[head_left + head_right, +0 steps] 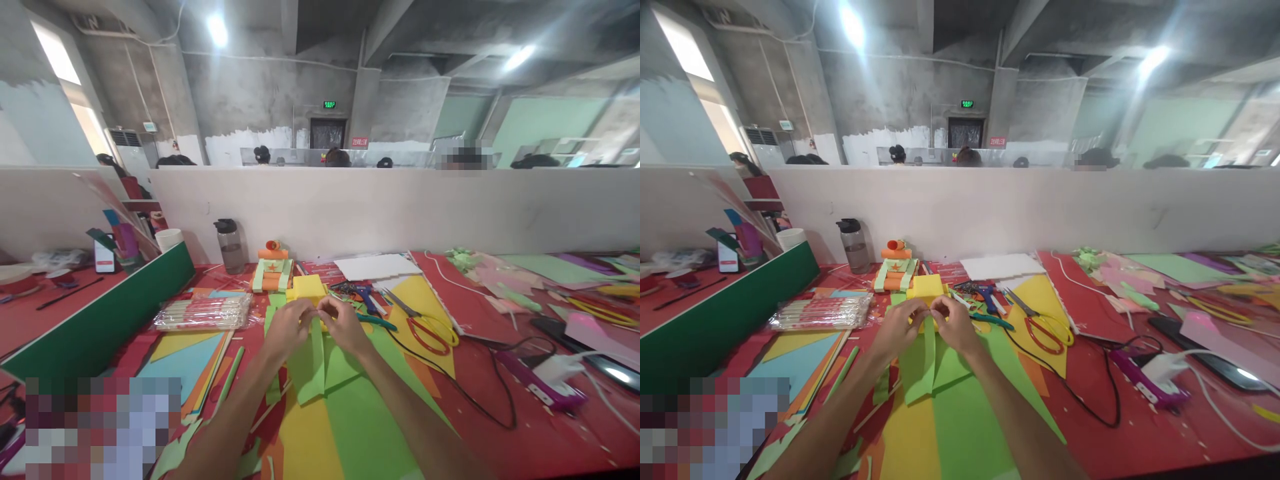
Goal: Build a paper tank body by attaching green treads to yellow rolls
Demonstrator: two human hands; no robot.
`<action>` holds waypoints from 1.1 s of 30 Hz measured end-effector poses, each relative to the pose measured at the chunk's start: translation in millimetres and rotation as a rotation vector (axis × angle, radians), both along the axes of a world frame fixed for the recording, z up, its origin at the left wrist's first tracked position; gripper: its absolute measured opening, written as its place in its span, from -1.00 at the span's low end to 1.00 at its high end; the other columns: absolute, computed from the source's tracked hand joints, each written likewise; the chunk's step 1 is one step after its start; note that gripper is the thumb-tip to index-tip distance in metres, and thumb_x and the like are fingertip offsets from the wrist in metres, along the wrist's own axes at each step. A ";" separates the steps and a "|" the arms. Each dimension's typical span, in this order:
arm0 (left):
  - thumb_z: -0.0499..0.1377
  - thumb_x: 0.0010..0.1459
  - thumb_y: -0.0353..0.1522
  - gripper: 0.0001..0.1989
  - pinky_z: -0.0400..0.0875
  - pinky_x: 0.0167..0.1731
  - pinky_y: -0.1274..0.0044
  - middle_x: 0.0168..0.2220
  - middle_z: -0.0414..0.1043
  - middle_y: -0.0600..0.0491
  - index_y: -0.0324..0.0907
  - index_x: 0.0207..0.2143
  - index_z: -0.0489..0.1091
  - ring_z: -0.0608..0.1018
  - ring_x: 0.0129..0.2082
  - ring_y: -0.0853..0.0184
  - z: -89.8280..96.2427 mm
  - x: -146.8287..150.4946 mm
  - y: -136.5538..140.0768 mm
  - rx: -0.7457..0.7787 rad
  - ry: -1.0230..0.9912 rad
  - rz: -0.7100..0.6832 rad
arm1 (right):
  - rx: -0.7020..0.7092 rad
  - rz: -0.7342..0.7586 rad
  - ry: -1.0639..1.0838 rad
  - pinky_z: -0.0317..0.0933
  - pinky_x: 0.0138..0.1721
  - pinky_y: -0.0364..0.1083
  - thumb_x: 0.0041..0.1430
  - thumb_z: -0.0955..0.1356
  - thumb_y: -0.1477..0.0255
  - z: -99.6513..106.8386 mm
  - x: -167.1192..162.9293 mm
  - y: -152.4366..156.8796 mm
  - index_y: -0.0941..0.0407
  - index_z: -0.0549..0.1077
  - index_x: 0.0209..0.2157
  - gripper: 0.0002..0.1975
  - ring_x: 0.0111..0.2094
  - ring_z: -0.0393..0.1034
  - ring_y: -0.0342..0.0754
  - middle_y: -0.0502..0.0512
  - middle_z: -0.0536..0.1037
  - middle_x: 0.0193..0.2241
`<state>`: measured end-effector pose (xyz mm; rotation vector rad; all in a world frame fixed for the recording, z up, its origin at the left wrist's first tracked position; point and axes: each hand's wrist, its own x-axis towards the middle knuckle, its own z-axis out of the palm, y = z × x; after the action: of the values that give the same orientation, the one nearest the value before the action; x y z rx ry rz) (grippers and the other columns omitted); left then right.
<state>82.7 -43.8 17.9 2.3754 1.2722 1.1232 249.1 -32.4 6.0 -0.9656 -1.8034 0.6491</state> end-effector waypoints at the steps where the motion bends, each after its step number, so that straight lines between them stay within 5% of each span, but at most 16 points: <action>1: 0.01 0.22 -0.43 -0.85 0.22 -0.38 0.57 -0.39 0.45 0.06 -0.17 -0.36 0.35 0.44 -0.37 0.35 0.2 -1.0 0.5 0.016 0.003 -0.004 | -0.012 0.010 0.012 0.24 -0.33 -0.12 0.17 0.31 0.40 0.2 -0.2 -0.1 0.12 0.38 -0.40 -0.91 -0.40 0.35 -0.08 0.02 0.46 -0.44; 13: -0.02 0.28 -0.29 -0.79 0.27 -0.38 0.57 -0.34 0.46 0.05 -0.13 -0.29 0.38 0.46 -0.38 0.35 6.9 -0.5 -1.7 -0.061 -0.103 0.074 | -0.146 0.149 0.171 0.32 -0.23 -0.08 0.12 0.34 0.37 10.1 -2.9 -7.7 0.10 0.39 -0.19 -0.80 -0.28 0.42 -0.05 0.06 0.50 -0.30; 24: 0.05 0.23 -0.28 -0.82 0.32 -0.34 0.55 -0.30 0.49 0.04 -0.15 -0.28 0.41 0.48 -0.36 0.35 11.7 3.7 -4.8 -0.102 -0.166 0.011 | -0.073 0.052 0.227 0.30 -0.27 -0.09 0.10 0.34 0.43 4.4 0.7 -1.2 0.12 0.44 -0.36 -0.94 -0.36 0.41 -0.06 0.03 0.50 -0.41; 33: 0.12 0.17 -0.31 -0.87 0.38 -0.32 0.53 -0.36 0.48 0.05 -0.16 -0.29 0.40 0.48 -0.38 0.36 8.1 2.0 -0.2 -0.126 -0.293 0.062 | -0.184 0.124 0.301 0.36 -0.18 -0.04 0.06 0.41 0.33 6.8 -1.6 -2.5 0.12 0.48 -0.25 -0.79 -0.27 0.47 -0.01 0.10 0.55 -0.31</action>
<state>84.7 -44.0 25.9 2.0061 1.2790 1.3102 247.4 -34.9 12.8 -0.8285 -1.5638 0.9973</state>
